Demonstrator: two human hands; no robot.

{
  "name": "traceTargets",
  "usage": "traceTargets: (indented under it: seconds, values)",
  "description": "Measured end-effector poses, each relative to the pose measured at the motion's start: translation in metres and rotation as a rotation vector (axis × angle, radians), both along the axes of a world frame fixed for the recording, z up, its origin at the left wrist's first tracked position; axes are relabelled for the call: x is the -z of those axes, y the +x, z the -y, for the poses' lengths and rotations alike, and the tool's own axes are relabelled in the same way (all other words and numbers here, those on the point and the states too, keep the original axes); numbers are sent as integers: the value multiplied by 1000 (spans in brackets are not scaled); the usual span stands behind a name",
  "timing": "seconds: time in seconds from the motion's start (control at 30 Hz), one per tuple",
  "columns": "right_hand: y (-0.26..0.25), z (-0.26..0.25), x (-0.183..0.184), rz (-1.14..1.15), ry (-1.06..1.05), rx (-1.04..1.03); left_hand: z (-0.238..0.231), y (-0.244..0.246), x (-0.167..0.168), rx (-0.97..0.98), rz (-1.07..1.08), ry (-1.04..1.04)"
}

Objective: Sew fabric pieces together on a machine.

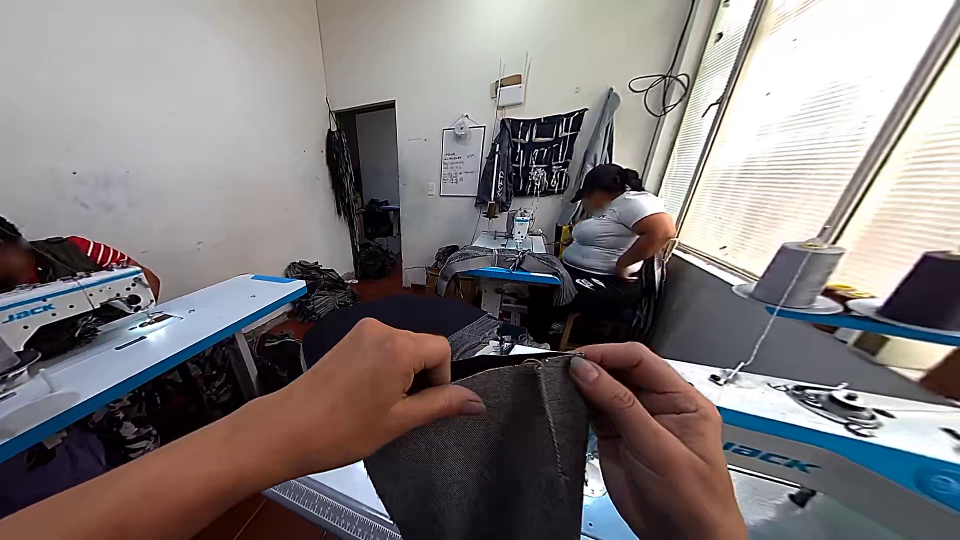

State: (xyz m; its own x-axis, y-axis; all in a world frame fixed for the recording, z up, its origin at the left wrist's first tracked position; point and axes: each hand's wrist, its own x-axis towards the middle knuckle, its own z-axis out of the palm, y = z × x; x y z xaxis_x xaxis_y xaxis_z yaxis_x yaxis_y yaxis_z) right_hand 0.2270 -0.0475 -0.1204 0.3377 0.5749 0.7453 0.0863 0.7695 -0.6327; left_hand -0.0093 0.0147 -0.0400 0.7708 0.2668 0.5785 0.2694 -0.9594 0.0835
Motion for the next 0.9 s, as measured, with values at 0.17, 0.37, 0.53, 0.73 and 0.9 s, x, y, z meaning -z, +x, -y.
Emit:
traceTargets:
  seconds: [0.17, 0.37, 0.53, 0.73, 0.9]
  values:
    - [0, 7, -4, 74, 143, 170, 12, 8, -9, 76, 49, -253]
    - [8, 17, -18, 348, 238, 465, 2, 9, -29, 207, -113, -208]
    - [18, 17, -21, 243, 108, 190, -3, 13, -32, 191, -203, -159]
    - [27, 20, -24, 268, 102, 170, -5, 16, -33, 266, -189, -193]
    - [23, 18, -22, 171, 126, 139, -8, 17, -36, 271, -132, -174]
